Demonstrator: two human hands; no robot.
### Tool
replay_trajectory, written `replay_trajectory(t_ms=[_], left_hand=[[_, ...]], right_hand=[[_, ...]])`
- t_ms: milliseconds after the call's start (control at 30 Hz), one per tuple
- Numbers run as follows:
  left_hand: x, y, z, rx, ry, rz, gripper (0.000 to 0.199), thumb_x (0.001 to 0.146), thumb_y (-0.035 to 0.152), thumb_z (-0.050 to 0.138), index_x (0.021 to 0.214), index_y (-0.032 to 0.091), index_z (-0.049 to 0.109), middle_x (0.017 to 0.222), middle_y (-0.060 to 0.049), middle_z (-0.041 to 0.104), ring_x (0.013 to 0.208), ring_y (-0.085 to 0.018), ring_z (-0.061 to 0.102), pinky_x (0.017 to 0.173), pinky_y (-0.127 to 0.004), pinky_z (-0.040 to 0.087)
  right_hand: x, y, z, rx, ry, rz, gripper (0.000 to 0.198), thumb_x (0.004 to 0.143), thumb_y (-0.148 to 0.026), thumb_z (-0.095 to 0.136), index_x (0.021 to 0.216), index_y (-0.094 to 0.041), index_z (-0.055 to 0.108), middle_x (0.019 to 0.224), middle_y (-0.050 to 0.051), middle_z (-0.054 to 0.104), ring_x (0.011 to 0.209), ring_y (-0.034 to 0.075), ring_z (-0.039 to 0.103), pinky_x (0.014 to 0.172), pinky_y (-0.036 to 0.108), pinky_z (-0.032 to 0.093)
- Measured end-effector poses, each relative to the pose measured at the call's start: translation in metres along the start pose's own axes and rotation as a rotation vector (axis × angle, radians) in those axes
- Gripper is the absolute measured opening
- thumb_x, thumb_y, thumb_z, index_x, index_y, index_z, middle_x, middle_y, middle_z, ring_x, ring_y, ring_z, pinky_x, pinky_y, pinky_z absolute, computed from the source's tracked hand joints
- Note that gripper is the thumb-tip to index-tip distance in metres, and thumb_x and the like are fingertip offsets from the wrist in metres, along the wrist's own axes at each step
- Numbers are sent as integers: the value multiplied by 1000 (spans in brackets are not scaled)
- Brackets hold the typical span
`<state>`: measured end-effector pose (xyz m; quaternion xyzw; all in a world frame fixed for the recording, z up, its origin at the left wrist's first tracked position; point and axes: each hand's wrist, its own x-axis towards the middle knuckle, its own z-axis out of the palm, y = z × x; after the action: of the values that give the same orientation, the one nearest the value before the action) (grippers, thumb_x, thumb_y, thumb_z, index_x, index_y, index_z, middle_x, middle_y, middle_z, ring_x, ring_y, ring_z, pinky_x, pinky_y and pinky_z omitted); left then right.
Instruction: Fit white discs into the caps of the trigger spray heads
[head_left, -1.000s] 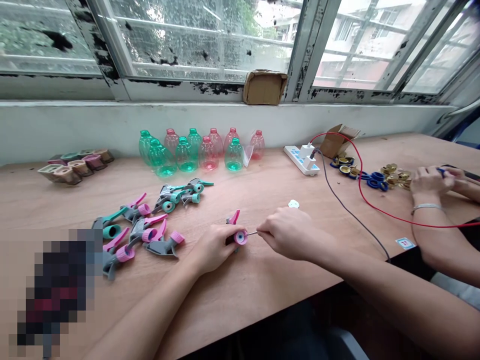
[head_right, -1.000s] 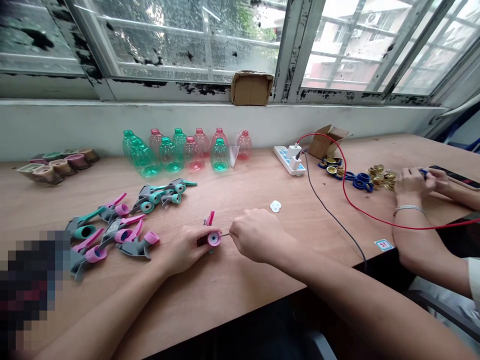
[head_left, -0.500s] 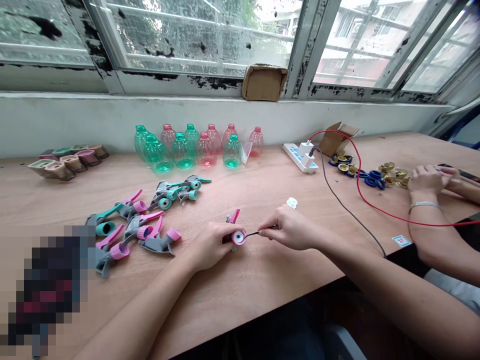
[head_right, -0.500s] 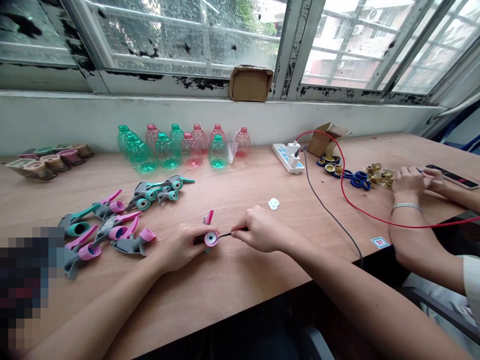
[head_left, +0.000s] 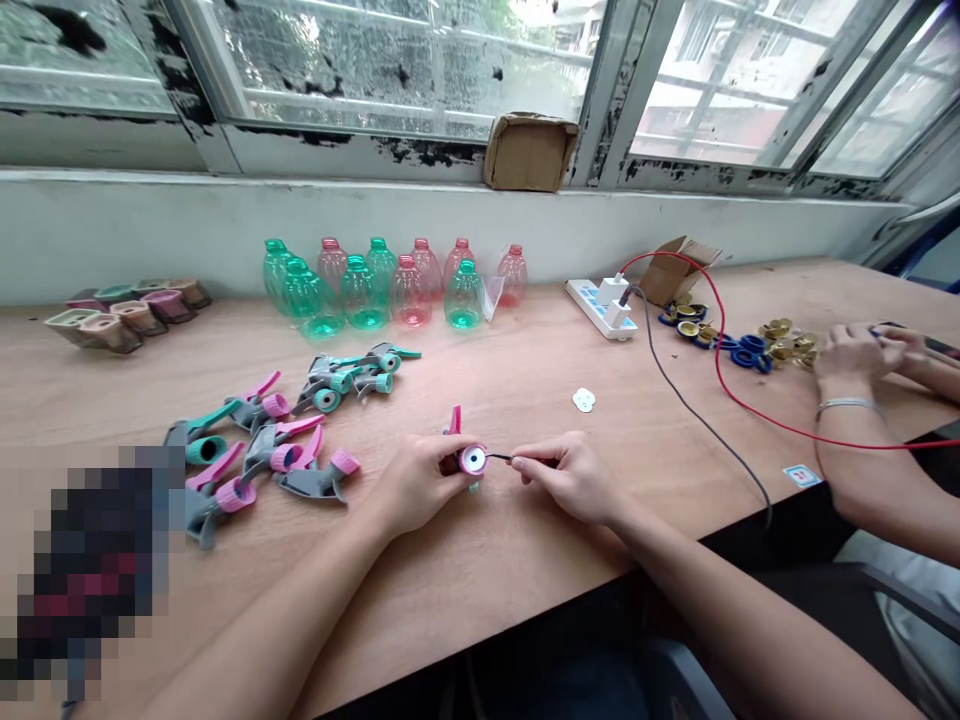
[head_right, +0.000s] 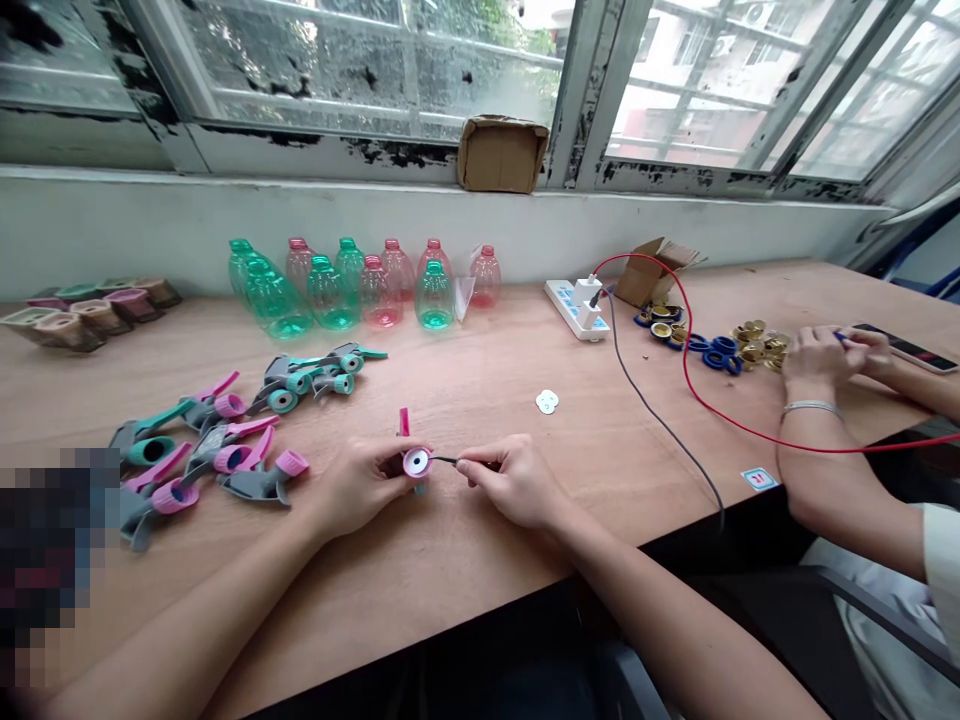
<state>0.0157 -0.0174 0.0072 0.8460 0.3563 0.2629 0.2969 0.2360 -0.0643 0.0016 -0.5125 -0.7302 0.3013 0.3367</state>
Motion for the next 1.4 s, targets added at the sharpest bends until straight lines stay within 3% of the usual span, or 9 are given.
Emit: replay_trajectory(t_ms=[200,667,767,867,1000,1100,1233,1300,1400], left_hand=[[0,2,1,-17,-32,-13,22,80,19,60,100,18,70,79,-1,70,69,-13,60,63,-21,45],[0,1,3,-47,-31,-18,25,81,20,60,104,19,69,80,-1,70,67,-13,61,63,-22,46],[-1,1,3,26,-28,16,29,78,14,58,105,20,68,86,-1,71,72,-13,63,68,-24,47],[-2,0,2,170,-14,48,36,77,12,56,110,21,66,96,-3,71,82,-17,64,73,-27,47],[-1,2,-4,449,-65,109,48,76,13,52,122,25,58,102,-6,70,91,-23,63,74,-31,46],[-1,10,-9,561,-102,160,31,78,14,51,104,23,65,98,-7,69,93,-25,60,75,-33,45],[-2,19,-16,704,-74,121,13,79,23,55,81,18,66,92,-12,67,87,-27,57,76,-39,42],[-3,19,-20,790,-51,56,15,79,24,54,76,17,66,86,-13,66,85,-28,57,76,-41,42],[-4,12,-29,894,17,-62,21,80,26,52,71,15,67,82,-14,65,87,-30,56,76,-42,41]], right_hand=[[4,5,0,129,-93,48,33,87,-35,52,69,-14,70,53,-2,50,47,7,32,47,23,24],[0,5,-1,271,-92,32,27,84,-35,57,84,-15,74,76,6,71,66,15,59,58,25,43],[-2,18,-31,42,39,42,29,85,-40,56,88,-16,74,77,6,71,63,16,60,56,26,42],[1,37,-79,-452,230,39,32,87,-41,54,99,-19,74,72,6,71,58,16,58,55,28,38],[14,60,-132,-973,133,103,29,87,-42,52,95,-26,76,79,7,74,68,21,62,56,30,33],[22,68,-147,-1099,13,89,29,88,-40,50,90,-28,77,86,6,75,72,21,62,54,29,30],[26,62,-138,-1032,124,123,30,86,-41,51,92,-25,76,77,7,73,69,21,61,54,28,31],[26,55,-124,-862,188,132,32,86,-41,52,93,-21,76,73,7,72,65,19,61,54,27,34],[30,43,-94,-576,160,95,31,85,-36,51,90,-16,75,70,5,71,57,15,58,53,26,36]])
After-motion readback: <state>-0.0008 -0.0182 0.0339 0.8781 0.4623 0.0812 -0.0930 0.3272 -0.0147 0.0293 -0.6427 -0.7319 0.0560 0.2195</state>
